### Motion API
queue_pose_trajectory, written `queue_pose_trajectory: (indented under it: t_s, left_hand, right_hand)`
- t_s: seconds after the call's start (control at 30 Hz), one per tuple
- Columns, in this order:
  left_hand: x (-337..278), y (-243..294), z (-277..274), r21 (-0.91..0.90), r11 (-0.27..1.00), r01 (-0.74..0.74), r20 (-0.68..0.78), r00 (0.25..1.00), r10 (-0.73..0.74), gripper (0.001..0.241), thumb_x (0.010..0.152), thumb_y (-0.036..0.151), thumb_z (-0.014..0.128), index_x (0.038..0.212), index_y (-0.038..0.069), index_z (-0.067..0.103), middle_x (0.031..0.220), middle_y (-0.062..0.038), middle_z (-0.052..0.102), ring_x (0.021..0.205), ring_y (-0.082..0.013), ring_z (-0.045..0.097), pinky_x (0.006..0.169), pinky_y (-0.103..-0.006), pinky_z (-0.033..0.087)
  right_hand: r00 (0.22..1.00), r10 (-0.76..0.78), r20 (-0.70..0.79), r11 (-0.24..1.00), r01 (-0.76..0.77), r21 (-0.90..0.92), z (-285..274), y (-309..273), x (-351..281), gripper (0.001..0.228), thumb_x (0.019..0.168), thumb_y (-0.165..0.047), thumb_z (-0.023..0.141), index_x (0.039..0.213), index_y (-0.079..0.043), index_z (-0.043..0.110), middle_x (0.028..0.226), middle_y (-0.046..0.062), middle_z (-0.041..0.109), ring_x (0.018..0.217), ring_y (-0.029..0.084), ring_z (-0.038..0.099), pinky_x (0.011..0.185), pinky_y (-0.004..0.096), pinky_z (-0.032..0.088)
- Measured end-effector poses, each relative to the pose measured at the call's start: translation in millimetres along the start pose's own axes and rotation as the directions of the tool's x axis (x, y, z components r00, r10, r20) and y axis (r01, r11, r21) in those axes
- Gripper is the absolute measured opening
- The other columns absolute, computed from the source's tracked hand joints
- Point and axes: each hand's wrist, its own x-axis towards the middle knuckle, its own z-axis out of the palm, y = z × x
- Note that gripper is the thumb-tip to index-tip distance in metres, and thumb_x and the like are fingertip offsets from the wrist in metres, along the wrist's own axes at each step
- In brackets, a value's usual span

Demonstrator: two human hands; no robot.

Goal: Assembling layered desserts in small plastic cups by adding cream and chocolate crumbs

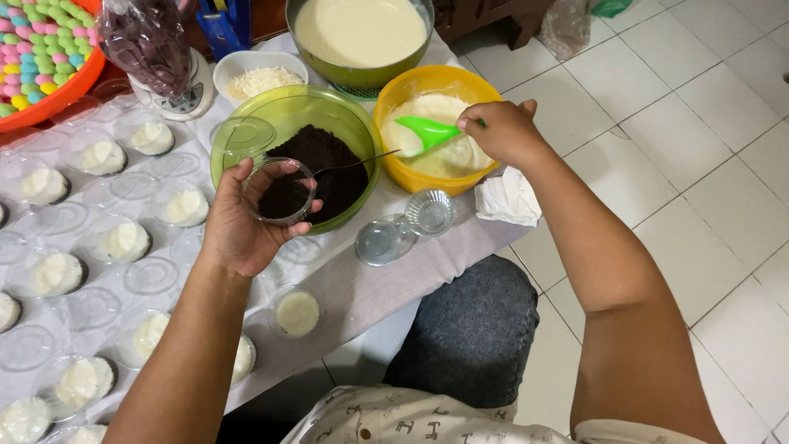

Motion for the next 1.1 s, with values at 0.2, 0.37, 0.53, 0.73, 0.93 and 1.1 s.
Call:
queue_pose_trajectory:
  t_s: [0.2,0.37,0.53,0.73,0.93,1.1]
  left_hand:
    - [1.9,1.4,7.9,0.004,1.0,0.012,0.009,1.0,-0.012,0.052,0.093,0.059,0.051,0.113,0.013,0.067,0.111,-0.022,0.074,0.085,-0.0363,0.078,0.06,-0.0413,0.068]
    - [12.2,5.0,40.8,0.041,0.999,0.006,0.012,1.0,-0.007,0.055,0.091,0.06,0.051,0.117,0.014,0.064,0.113,-0.021,0.072,0.086,-0.0357,0.077,0.063,-0.0411,0.068]
    - [51.9,3.0,82.4,0.068,0.998,0.004,0.01,1.0,-0.005,0.06,0.088,0.061,0.05,0.125,0.014,0.058,0.115,-0.024,0.068,0.089,-0.0385,0.077,0.066,-0.0445,0.069]
    - [106.3,-6.6,116.5,0.074,0.997,-0.035,0.005,0.999,0.035,0.062,0.088,0.059,0.052,0.125,0.009,0.057,0.109,-0.023,0.066,0.085,-0.037,0.077,0.068,-0.0462,0.07]
    - [103.9,-6.9,147.2,0.126,0.991,-0.038,-0.055,0.997,0.045,0.066,0.094,0.05,0.039,0.134,0.0,0.057,0.107,-0.02,0.061,0.084,-0.0267,0.066,0.064,-0.0339,0.061]
    - [106.4,-10.3,148.0,0.099,0.994,-0.035,-0.082,0.996,0.044,0.063,0.095,0.048,0.041,0.131,-0.001,0.058,0.107,-0.021,0.06,0.085,-0.0281,0.065,0.066,-0.036,0.062]
  right_hand:
    - [0.992,0.084,-0.098,0.982,-0.066,0.175,4.8,38.5,-5.1,0.025,0.106,-0.038,0.055,0.119,-0.028,0.074,0.113,0.005,0.075,0.114,0.034,0.064,0.102,0.044,0.02]
    - [0.976,0.132,-0.175,0.963,-0.084,0.257,-6.4,56.2,-18.9,0.024,0.105,-0.04,0.058,0.118,-0.028,0.074,0.114,0.004,0.074,0.115,0.034,0.062,0.103,0.042,0.023]
    - [0.956,0.197,-0.216,0.959,-0.142,0.247,-21.4,62.3,-27.8,0.017,0.103,-0.044,0.058,0.109,-0.041,0.074,0.109,-0.006,0.074,0.116,0.028,0.059,0.105,0.037,0.025]
    - [0.938,0.246,-0.246,0.956,-0.194,0.22,-48.1,54.8,-41.3,0.017,0.102,-0.043,0.059,0.111,-0.04,0.074,0.107,-0.006,0.074,0.111,0.03,0.06,0.103,0.037,0.027]
    - [0.953,0.218,-0.209,0.975,-0.202,0.096,-54.5,43.7,-48.8,0.027,0.104,-0.031,0.058,0.11,-0.015,0.078,0.096,0.0,0.074,0.093,0.022,0.053,0.102,0.037,0.029]
    - [0.927,0.324,-0.189,0.939,-0.289,0.187,-52.8,39.5,-51.6,0.025,0.103,-0.03,0.059,0.115,-0.017,0.077,0.107,0.003,0.073,0.109,0.028,0.047,0.099,0.041,0.039]
